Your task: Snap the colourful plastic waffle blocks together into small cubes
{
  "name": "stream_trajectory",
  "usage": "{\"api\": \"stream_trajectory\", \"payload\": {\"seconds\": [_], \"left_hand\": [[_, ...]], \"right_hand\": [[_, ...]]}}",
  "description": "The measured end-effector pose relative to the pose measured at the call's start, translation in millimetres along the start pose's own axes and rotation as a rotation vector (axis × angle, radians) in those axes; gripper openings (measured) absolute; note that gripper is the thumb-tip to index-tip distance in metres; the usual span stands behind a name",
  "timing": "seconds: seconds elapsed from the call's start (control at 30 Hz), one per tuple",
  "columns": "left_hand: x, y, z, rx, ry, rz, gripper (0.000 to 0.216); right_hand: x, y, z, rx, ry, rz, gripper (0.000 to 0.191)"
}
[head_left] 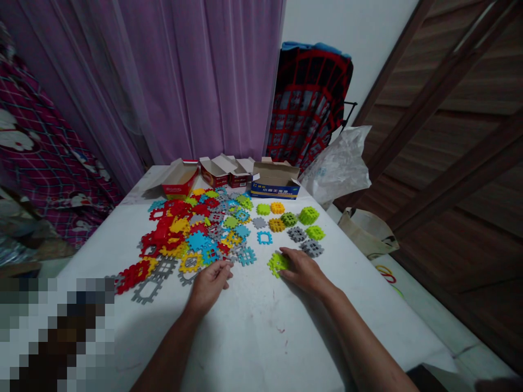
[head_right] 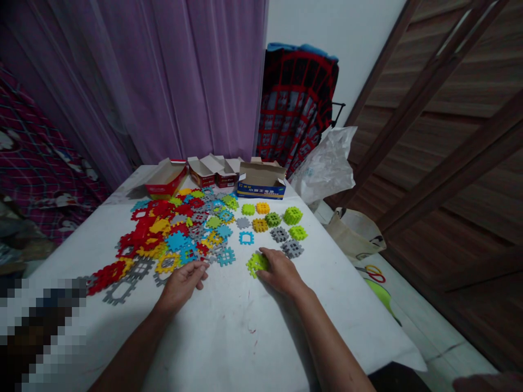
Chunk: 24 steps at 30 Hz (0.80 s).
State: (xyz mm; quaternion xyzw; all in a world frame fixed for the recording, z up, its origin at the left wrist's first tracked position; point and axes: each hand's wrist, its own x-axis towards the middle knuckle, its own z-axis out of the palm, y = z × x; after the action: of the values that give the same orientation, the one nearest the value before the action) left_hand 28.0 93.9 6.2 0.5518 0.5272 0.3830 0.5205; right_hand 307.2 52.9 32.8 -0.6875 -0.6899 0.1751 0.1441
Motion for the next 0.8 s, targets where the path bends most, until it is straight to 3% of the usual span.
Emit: {"api": "stream_trajectory", "payload": {"seconds": [0.1, 0.17, 0.33, 0.43, 0.63, 0.8], "left_hand": [[-0.7, 1.3, -0.2, 0.003, 0.005, -0.015, 0.054], [-1.2, 2.7, 0.0, 0.005, 0.0, -0.018, 0.053], [-1.4, 6.7, 1.4, -0.006, -0.011, -0.004, 0.053], [-1.3, 7.5, 1.7, -0.01, -0.009, -0.001, 0.052], [-2.0, 6.0, 1.0, 0.005, -0.002, -0.007, 0.05], [-1.7, 5.2, 1.3, 0.001, -0.001, -0.002, 0.05]], "right_hand": [[2.2, 4.5, -2.4, 0.073, 0.01, 0.013, 0.064], [0.9, 10.6, -3.6, 0.123, 0.089, 0.05, 0.063], [-10.8, 22.1, -1.2, 0.123, 0.269, 0.303, 0.063], [-18.2, 9.7, 7.0, 0.051, 0.291, 0.362, 0.063], [-18.7, -29.3, 25.4, -0.11, 0.263, 0.314, 0.059], [-19.9, -26.2, 23.9, -0.097, 0.291, 0.349, 0.059]]}}
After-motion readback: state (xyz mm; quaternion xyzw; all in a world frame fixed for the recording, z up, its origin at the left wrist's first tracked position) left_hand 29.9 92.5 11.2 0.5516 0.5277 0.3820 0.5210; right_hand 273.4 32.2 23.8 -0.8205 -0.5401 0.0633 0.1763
